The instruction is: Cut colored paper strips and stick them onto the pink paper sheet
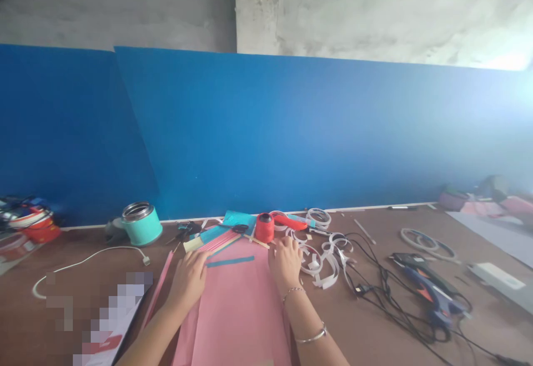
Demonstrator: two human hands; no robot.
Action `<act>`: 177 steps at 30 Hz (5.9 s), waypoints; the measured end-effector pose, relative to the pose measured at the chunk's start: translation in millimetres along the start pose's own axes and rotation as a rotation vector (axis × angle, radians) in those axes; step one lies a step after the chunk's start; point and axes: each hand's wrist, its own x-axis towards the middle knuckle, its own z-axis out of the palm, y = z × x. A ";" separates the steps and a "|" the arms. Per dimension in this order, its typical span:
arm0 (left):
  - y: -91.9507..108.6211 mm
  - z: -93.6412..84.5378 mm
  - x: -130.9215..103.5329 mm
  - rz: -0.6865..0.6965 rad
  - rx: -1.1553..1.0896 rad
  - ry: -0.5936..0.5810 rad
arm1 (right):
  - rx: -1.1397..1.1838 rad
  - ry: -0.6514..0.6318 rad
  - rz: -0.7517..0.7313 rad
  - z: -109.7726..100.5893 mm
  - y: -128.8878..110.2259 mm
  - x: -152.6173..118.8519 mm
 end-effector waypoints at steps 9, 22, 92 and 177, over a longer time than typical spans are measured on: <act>2.3 -7.6 -1.6 0.043 -0.106 0.093 | -0.036 -0.137 0.016 1.6 -4.8 3.1; 11.0 -4.4 -2.7 0.025 -0.444 0.096 | 0.405 -0.053 -0.478 -8.6 -31.4 -17.2; -21.8 -12.1 2.2 -0.250 -0.348 -0.072 | 0.493 -0.173 -0.055 15.6 -24.6 -3.5; -13.0 -7.4 8.4 -0.318 -0.035 -0.261 | 0.351 -0.209 -0.056 26.0 -21.5 1.3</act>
